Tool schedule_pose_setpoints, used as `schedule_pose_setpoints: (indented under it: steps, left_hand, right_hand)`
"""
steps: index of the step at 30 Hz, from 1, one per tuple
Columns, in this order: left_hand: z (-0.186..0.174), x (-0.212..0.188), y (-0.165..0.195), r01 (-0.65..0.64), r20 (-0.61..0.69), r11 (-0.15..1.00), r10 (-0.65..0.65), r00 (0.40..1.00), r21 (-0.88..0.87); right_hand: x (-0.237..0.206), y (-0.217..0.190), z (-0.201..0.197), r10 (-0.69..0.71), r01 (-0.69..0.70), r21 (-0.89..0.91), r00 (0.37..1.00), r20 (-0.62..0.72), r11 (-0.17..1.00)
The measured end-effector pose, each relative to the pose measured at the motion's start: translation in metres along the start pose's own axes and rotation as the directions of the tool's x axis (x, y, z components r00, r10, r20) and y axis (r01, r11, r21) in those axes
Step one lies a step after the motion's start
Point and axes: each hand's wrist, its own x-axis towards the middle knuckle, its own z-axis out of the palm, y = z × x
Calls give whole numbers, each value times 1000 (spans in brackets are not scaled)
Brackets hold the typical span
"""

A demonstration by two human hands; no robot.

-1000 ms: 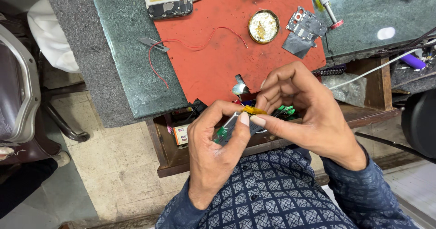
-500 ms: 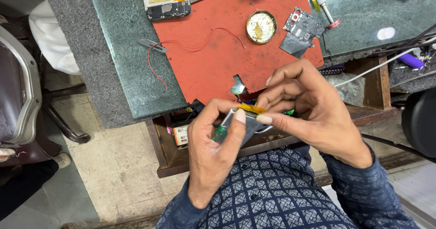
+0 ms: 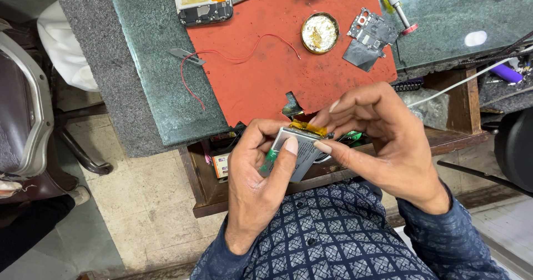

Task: The person solders a red wire to a smartphone battery connector using a soldering iron and solder. They then use tweezers to place a small metal piece onto the battery connector and peel off protective film from the battery before placing it into a phone chassis.

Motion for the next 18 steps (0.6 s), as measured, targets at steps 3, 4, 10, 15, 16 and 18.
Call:
schedule_pose_setpoints:
  steps: [3,4,10,15,16,18]
  left_hand:
    - [1,0,-1,5,-14,1000,-5,1000,-24]
    - [1,-1,-1,8,-23,999,-9,1000,-34]
    - [1,-1,-1,-13,-22,1000,13,1000,-19]
    - [-2,-2,5,-72,10,988,71,997,137]
    - [-3,-3,7,-116,20,965,115,993,233]
    - [-3,-3,10,-185,47,925,179,983,332]
  right_hand:
    - [-4,0,3,-65,63,-69,997,-28,996]
    - [-4,0,5,-103,100,-92,994,-32,991]
    - [-4,0,6,-296,279,-334,955,0,900]
    - [-2,-5,-4,-47,44,-51,997,-63,998]
    - [-1,-6,-7,0,-5,-71,997,-71,997]
    - [4,-9,-12,33,-36,-129,999,-29,991]
